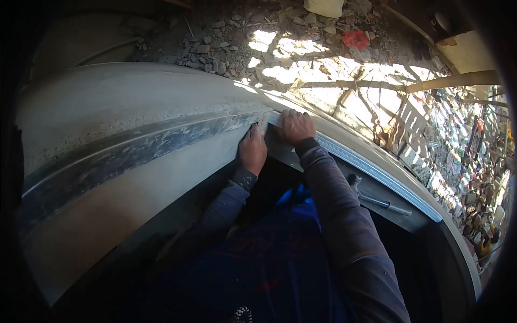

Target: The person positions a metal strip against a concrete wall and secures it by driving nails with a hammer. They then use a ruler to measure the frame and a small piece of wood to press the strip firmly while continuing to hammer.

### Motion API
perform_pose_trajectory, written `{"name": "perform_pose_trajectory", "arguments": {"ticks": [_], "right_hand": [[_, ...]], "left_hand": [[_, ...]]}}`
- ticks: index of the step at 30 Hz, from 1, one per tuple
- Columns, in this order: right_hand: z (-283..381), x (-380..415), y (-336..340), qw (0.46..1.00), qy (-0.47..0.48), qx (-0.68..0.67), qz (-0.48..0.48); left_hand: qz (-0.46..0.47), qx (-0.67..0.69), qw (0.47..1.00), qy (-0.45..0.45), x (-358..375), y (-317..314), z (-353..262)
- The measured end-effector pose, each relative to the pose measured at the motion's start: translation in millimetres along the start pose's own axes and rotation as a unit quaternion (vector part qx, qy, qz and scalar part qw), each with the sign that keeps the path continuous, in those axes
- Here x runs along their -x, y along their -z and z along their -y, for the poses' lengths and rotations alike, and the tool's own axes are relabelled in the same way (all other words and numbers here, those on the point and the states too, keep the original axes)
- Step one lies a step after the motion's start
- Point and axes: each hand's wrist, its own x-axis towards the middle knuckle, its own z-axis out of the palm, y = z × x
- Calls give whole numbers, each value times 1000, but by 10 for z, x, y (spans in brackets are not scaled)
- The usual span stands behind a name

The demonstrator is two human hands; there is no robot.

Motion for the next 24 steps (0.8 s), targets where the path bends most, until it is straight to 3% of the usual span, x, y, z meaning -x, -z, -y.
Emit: {"name": "perform_pose_trajectory", "arguments": {"ticks": [1, 5, 8, 10, 12, 21, 24], "right_hand": [[27, -87, -44, 1000, -1, -12, -7], [20, 1, 86, 999, -22, -25, 20], [-21, 4, -42, 999, -21, -31, -26], [9, 81, 11, 996, -26, -63, -62], [-52, 12, -162, 994, -8, -58, -89], [-26, 44, -147, 992, -36, -106, -65], [-48, -33, -144, 993, -28, -105, -39]], "left_hand": [[-35, -8, 999, -26, -62, -65, 63], [35, -1, 999, 0, -143, -6, 23], [-10, 6, 999, -45, -118, -38, 69], [20, 17, 1000, -7, -100, -18, 32], [17, 16, 999, -32, -86, -80, 120], [14, 28, 999, -26, -69, -98, 129], [-5, -23, 999, -25, -60, -187, 146]]}}
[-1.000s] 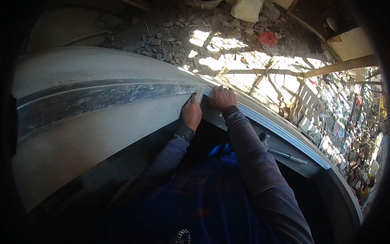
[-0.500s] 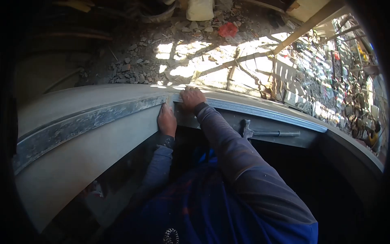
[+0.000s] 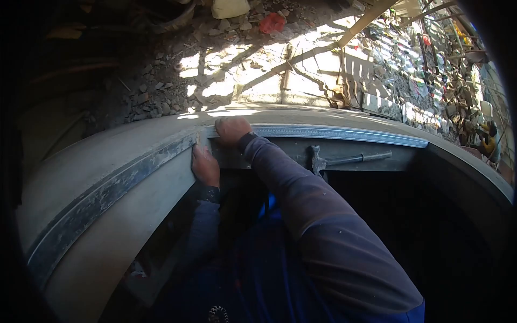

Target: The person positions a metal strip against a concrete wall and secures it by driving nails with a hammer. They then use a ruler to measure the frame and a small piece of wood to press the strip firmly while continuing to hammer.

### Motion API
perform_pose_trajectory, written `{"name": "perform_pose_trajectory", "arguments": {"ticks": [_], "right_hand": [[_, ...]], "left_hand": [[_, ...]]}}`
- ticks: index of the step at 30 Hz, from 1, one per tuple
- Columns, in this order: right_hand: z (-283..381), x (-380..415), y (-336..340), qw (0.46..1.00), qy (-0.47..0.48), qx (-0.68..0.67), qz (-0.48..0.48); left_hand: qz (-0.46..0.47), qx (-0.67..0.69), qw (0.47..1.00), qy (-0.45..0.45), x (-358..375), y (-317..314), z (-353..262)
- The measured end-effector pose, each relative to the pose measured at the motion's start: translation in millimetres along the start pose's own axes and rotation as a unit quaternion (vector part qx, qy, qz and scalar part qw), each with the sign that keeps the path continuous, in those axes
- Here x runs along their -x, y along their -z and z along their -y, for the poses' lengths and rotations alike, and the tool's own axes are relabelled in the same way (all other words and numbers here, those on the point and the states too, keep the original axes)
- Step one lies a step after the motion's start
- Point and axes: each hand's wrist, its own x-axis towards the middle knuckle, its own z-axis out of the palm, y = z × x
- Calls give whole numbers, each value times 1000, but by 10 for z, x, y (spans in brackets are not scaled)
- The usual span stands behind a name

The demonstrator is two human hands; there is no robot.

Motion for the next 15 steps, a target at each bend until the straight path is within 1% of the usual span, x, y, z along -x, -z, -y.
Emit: {"name": "perform_pose_trajectory", "arguments": {"ticks": [3, 4, 5, 7, 9, 10, 11, 13, 15], "right_hand": [[-20, 33, -1, 1000, 11, 8, -8], [15, 36, 25, 999, 0, 11, -31], [7, 26, 32, 999, 4, 12, -42], [-19, 59, 14, 999, 15, 0, -51], [-25, 145, 223, 1000, 16, -19, 9], [-82, 264, 235, 999, 34, 5, -32], [-186, 387, 275, 996, 49, 31, -75], [-339, 856, 578, 986, 48, -30, -159], [-583, 1468, 873, 976, 24, -55, -207]], "left_hand": [[9, 32, 999, -6, 3, 49, -22], [16, 17, 1000, -7, -17, 54, -26], [31, 30, 999, 10, -7, 44, -2], [35, 28, 999, -8, 5, 100, 27], [40, 70, 996, -33, 16, 254, -6], [66, 63, 996, -3, 55, 378, -75], [47, 50, 997, -22, 92, 493, -152], [14, 30, 998, -61, 230, 672, -346], [25, 90, 984, -152, 338, 661, -622]]}}
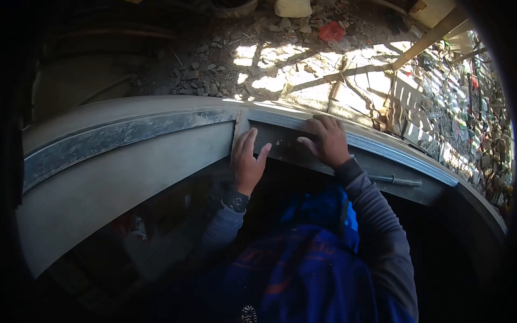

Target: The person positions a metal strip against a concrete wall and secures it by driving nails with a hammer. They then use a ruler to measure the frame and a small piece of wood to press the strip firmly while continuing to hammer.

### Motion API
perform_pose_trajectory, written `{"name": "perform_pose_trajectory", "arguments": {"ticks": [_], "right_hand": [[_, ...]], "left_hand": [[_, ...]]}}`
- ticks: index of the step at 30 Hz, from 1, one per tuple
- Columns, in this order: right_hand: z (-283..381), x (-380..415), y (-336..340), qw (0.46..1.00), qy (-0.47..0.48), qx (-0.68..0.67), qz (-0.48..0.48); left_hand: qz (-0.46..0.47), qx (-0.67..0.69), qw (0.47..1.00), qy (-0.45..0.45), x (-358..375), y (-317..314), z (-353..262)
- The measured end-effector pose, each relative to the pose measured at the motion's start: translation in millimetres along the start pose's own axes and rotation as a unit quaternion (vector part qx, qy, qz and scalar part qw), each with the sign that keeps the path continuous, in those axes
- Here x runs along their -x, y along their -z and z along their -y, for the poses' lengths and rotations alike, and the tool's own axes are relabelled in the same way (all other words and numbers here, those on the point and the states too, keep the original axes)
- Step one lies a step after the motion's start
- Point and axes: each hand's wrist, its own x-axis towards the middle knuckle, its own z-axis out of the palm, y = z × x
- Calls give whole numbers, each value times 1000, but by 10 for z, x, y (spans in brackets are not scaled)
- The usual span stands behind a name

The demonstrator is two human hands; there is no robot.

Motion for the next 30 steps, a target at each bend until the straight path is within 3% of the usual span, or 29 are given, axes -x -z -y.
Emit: {"name": "perform_pose_trajectory", "arguments": {"ticks": [2, 4, 7, 10, 13, 25, 28, 30], "right_hand": [[-196, 531, 498, 999, -37, 18, -21], [-390, 1079, 857, 992, -96, 84, 2], [-485, 1555, 1130, 977, -144, 148, 50], [-648, 1785, 1205, 970, -150, 170, 93], [-771, 1873, 1183, 971, -146, 159, 104], [-1124, 1902, 1037, 979, -151, 91, 105], [-1197, 1968, 1018, 970, -161, 119, 139], [-1434, 2175, 903, 968, -133, 146, 156]], "left_hand": [[86, 33, 992, -86, -145, -251, -242], [117, 38, 982, -145, -431, -538, -424], [106, 18, 972, -211, -747, -1123, -333], [203, -31, 958, -202, -728, -1387, -101], [134, -51, 961, -234, -723, -1406, -120], [130, -39, 965, -223, -747, -1384, -180], [158, 44, 971, -172, -856, -1295, -193], [207, 35, 977, -47, -962, -1273, -170]]}}
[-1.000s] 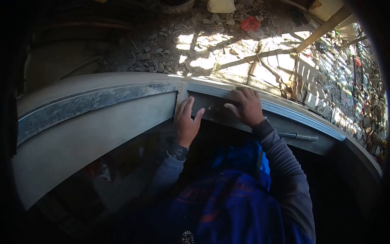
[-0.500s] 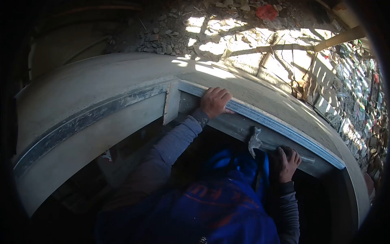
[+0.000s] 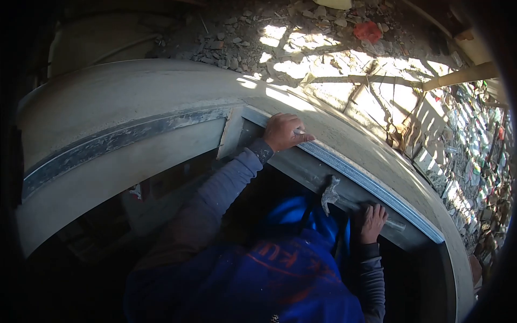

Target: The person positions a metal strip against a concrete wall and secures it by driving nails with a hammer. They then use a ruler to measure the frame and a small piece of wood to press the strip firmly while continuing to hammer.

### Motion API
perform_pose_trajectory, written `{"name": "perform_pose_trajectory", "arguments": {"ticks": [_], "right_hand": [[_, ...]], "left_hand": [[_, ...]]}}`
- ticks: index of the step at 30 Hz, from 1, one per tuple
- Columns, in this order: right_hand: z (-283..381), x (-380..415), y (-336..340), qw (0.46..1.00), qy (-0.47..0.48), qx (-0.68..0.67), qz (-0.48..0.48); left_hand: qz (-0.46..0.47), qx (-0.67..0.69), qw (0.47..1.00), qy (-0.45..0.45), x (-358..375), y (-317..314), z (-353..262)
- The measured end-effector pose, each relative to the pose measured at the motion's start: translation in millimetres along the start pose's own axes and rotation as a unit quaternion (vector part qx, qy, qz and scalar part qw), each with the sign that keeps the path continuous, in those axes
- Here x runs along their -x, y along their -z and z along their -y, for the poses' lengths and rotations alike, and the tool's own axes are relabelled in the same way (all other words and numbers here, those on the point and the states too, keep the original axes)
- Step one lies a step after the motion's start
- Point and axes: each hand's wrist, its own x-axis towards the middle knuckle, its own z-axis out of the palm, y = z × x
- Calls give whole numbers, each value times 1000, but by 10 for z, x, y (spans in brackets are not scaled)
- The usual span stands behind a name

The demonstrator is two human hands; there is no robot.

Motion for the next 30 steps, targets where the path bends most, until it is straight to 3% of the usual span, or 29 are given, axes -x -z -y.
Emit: {"name": "perform_pose_trajectory", "arguments": {"ticks": [1, 4, 8, 9, 11, 13, 14, 16, 17, 18, 19, 22, 28, 30], "right_hand": [[-61, 1, -24, 1000, 13, 19, 4], [-41, -28, 170, 996, 85, -8, -23], [357, -185, 801, 980, 69, -155, 104], [441, -274, 803, 973, 123, -194, 27], [798, -659, 1059, 940, 14, -325, 106], [1146, -1150, 1251, 873, -93, -444, 178], [1277, -1418, 1271, 847, -106, -481, 201], [1558, -1963, 1170, 793, -135, -538, 251], [1672, -2178, 1083, 799, -111, -533, 256], [1747, -2424, 945, 766, -93, -562, 297], [1827, -2616, 787, 771, -96, -542, 320], [2080, -3040, 395, 850, 44, -430, 300], [2202, -3375, -129, 894, 188, -351, 204], [2192, -3391, -140, 865, 105, -409, 269]], "left_hand": [[20, 13, 998, 63, -26, 0, 39], [-115, -29, 992, 34, 76, -11, 188], [-205, -71, 975, 50, 361, 63, 144], [-204, -71, 975, 55, 453, 53, 135], [-244, -15, 967, 72, 654, 18, 125], [-322, 115, 921, 188, 877, -133, 14], [-355, 179, 885, 242, 951, -192, -5], [-336, 175, 876, 297, 976, -231, 21], [-340, 177, 870, 311, 921, -261, 58], [-346, 178, 863, 323, 848, -296, 105], [-354, 188, 854, 332, 808, -358, 122], [-366, 174, 845, 349, 736, -426, 128], [-417, 285, 778, 374, 518, -478, 56], [-422, 333, 762, 362, 500, -439, 31]]}}
